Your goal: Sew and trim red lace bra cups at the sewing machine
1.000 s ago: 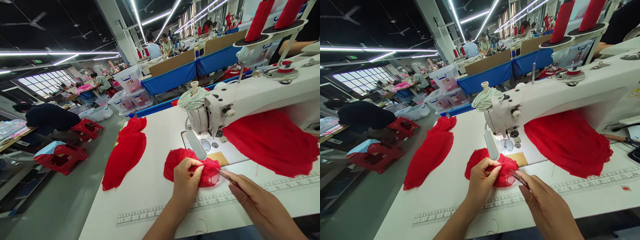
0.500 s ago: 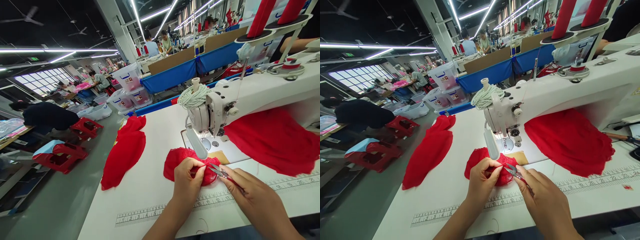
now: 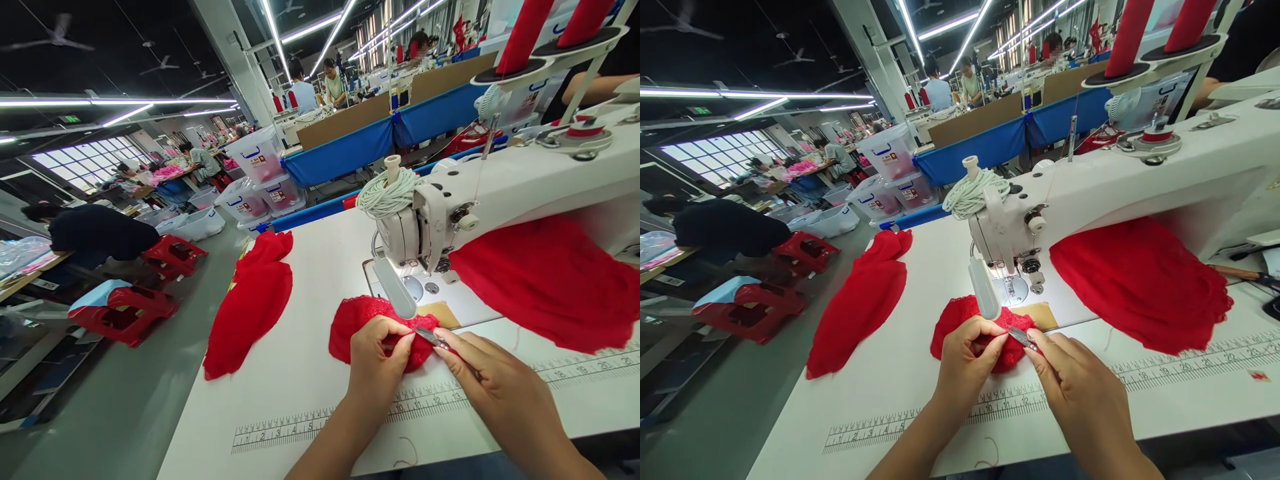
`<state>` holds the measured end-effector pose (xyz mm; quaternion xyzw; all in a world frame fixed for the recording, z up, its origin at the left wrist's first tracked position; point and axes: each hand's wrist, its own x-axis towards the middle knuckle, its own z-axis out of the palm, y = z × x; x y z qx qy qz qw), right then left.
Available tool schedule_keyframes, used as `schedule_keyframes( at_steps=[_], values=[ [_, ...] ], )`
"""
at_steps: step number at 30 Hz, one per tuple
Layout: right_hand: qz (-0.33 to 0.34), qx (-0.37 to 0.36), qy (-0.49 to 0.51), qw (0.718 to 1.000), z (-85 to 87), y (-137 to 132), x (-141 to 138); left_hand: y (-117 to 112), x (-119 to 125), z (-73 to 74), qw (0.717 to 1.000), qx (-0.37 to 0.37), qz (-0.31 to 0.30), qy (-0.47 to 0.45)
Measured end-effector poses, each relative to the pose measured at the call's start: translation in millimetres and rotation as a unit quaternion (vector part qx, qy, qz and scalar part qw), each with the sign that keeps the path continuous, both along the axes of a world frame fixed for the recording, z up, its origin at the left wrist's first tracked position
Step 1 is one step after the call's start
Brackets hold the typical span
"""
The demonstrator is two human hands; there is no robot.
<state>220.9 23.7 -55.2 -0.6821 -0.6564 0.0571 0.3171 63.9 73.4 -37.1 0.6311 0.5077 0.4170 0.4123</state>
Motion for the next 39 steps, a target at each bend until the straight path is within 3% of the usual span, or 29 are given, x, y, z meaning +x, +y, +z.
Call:
schedule_keyframes(
  at_steps=[5, 11, 14, 21, 25, 35, 39],
  values=[
    [0.002, 0.005, 0.105, 0.994, -2.6, 1, 5, 1, 0, 0.6, 1.000, -0.004, 0.004, -0.005],
    [-0.081, -0.028, 0.269, 0.959, 1.8, 1, 9, 1, -1, 3.2, 0.996, -0.072, 0.025, -0.057],
    [-0.066, -0.034, 0.294, 0.953, 0.8, 1, 10, 2, -2, 4.2, 0.987, -0.123, 0.025, -0.098],
    [-0.025, -0.070, 0.324, 0.943, -0.2, 5, 9, 5, -3, 6.7, 0.967, -0.165, 0.032, -0.194],
    [0.001, -0.045, 0.360, 0.932, 2.0, 9, 3, 5, -2, 9.6, 0.957, -0.188, 0.040, -0.216],
    [-0.010, -0.019, 0.369, 0.929, 13.1, 13, 0, 5, -2, 9.7, 0.957, -0.197, 0.040, -0.211],
    [-0.059, -0.027, 0.430, 0.901, 14.6, 10, 0, 4, 0, 12.2, 0.958, -0.195, 0.037, -0.206]
  ],
)
